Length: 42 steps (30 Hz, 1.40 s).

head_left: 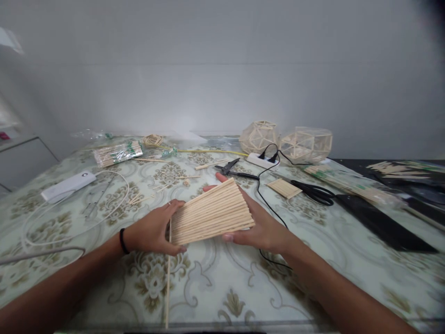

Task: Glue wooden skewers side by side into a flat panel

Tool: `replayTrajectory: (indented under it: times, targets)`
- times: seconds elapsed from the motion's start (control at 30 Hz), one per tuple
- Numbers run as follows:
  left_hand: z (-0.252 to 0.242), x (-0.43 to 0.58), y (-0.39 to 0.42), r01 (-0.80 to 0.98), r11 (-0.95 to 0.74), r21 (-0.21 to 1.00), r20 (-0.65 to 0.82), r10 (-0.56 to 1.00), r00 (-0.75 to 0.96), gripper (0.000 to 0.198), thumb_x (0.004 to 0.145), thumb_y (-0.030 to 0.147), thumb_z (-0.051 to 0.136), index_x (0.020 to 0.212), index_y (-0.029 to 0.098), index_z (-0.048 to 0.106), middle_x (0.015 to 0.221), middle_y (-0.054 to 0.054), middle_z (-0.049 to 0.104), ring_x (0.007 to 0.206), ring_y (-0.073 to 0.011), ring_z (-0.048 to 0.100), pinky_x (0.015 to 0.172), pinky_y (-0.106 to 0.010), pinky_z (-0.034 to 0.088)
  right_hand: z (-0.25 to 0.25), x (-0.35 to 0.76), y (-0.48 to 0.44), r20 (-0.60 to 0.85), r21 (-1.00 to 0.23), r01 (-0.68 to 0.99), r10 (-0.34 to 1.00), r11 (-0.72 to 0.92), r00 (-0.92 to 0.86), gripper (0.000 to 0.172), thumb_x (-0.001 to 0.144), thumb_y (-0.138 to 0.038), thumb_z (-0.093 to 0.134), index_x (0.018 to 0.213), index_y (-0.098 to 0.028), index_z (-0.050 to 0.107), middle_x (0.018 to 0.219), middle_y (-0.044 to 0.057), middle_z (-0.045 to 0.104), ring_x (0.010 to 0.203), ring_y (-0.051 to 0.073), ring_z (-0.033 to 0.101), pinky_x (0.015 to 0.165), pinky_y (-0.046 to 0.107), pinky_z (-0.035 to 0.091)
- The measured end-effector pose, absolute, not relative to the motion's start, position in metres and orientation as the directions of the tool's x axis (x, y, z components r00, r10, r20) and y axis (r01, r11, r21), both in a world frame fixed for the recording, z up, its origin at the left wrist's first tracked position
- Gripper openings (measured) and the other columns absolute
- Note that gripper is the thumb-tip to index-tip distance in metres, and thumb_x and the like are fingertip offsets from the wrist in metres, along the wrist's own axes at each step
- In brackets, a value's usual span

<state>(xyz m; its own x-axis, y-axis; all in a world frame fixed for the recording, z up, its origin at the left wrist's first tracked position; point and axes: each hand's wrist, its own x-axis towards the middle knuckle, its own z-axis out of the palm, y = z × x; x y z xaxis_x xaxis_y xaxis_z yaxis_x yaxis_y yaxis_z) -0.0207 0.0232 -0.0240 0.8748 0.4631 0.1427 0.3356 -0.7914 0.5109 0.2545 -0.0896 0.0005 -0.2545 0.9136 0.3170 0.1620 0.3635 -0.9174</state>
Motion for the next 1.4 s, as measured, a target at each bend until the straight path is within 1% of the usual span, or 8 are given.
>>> replayTrajectory:
  times: [0.17, 0.33, 0.57, 0.77, 0.93, 1.13, 1.3, 1.4]
  targets:
    - [-0.024, -0.021, 0.023, 0.346, -0.787, 0.511, 0.131, 0.469, 0.874, 0.095, 0.069, 0.045, 0.086, 0.147, 0.018, 0.038, 0.144, -0.019, 0.057, 0.127, -0.0375, 0.062, 0.103, -0.049, 0.057, -0.001, 0.255, -0.088, 0.319, -0.919, 0.151, 0.911, 0.365, -0.262, 0.116, 0.075, -0.049, 0.092, 0.168, -0.032, 0.024, 0.160, 0.016, 0.051, 0.143, 0.034, 0.054, 0.122, 0.055, 0.037]
    - [-0.024, -0.022, 0.023, 0.349, -0.788, 0.507, 0.129, 0.470, 0.873, 0.096, 0.069, 0.046, 0.086, 0.147, 0.018, 0.037, 0.147, -0.021, 0.055, 0.129, -0.0383, 0.061, 0.103, -0.050, 0.057, -0.001, 0.256, -0.088, 0.321, -0.920, 0.139, 0.907, 0.367, -0.273, 0.116, 0.076, -0.045, 0.093, 0.168, -0.034, 0.023, 0.161, 0.015, 0.050, 0.144, 0.033, 0.053, 0.122, 0.054, 0.037]
    - [-0.022, -0.021, 0.022, 0.356, -0.785, 0.507, 0.127, 0.476, 0.870, 0.094, 0.069, 0.045, 0.085, 0.145, 0.017, 0.037, 0.145, -0.020, 0.056, 0.128, -0.0383, 0.061, 0.102, -0.049, 0.057, -0.002, 0.256, -0.089, 0.321, -0.918, 0.145, 0.907, 0.368, -0.272, 0.118, 0.076, -0.045, 0.093, 0.168, -0.032, 0.021, 0.161, 0.016, 0.049, 0.143, 0.034, 0.054, 0.120, 0.053, 0.040]
    - [-0.023, -0.021, 0.023, 0.353, -0.788, 0.505, 0.135, 0.476, 0.869, 0.094, 0.069, 0.044, 0.084, 0.146, 0.018, 0.037, 0.145, -0.018, 0.056, 0.128, -0.0370, 0.062, 0.102, -0.048, 0.057, -0.003, 0.255, -0.089, 0.313, -0.924, 0.133, 0.910, 0.357, -0.272, 0.118, 0.075, -0.047, 0.093, 0.168, -0.034, 0.022, 0.163, 0.016, 0.047, 0.145, 0.034, 0.052, 0.121, 0.054, 0.038]
    - [-0.026, -0.021, 0.023, 0.341, -0.798, 0.497, 0.151, 0.466, 0.872, 0.095, 0.069, 0.044, 0.084, 0.147, 0.019, 0.036, 0.145, -0.018, 0.056, 0.127, -0.0373, 0.062, 0.102, -0.049, 0.056, -0.006, 0.252, -0.087, 0.305, -0.926, 0.125, 0.901, 0.356, -0.310, 0.119, 0.077, -0.045, 0.092, 0.169, -0.037, 0.017, 0.164, 0.014, 0.048, 0.145, 0.035, 0.052, 0.121, 0.057, 0.038]
    - [-0.024, -0.021, 0.022, 0.338, -0.793, 0.507, 0.142, 0.463, 0.875, 0.096, 0.069, 0.043, 0.085, 0.146, 0.016, 0.035, 0.145, -0.019, 0.055, 0.127, -0.0362, 0.061, 0.105, -0.049, 0.055, -0.008, 0.248, -0.086, 0.291, -0.931, 0.117, 0.898, 0.345, -0.330, 0.113, 0.077, -0.046, 0.092, 0.167, -0.040, 0.025, 0.165, 0.011, 0.046, 0.147, 0.035, 0.050, 0.122, 0.058, 0.037]
    - [-0.023, -0.020, 0.022, 0.344, -0.791, 0.505, 0.135, 0.466, 0.874, 0.096, 0.069, 0.043, 0.085, 0.146, 0.016, 0.035, 0.146, -0.020, 0.055, 0.128, -0.0367, 0.061, 0.106, -0.049, 0.054, -0.007, 0.246, -0.088, 0.288, -0.937, 0.096, 0.901, 0.335, -0.325, 0.120, 0.077, -0.044, 0.093, 0.170, -0.037, 0.017, 0.164, 0.014, 0.047, 0.147, 0.035, 0.050, 0.121, 0.058, 0.039]
    - [-0.023, -0.020, 0.021, 0.349, -0.784, 0.513, 0.133, 0.474, 0.870, 0.095, 0.069, 0.043, 0.085, 0.145, 0.016, 0.035, 0.145, -0.020, 0.056, 0.128, -0.0365, 0.061, 0.105, -0.048, 0.054, -0.006, 0.246, -0.088, 0.291, -0.935, 0.104, 0.901, 0.339, -0.321, 0.121, 0.076, -0.044, 0.093, 0.170, -0.036, 0.017, 0.165, 0.014, 0.047, 0.146, 0.035, 0.051, 0.121, 0.058, 0.039]
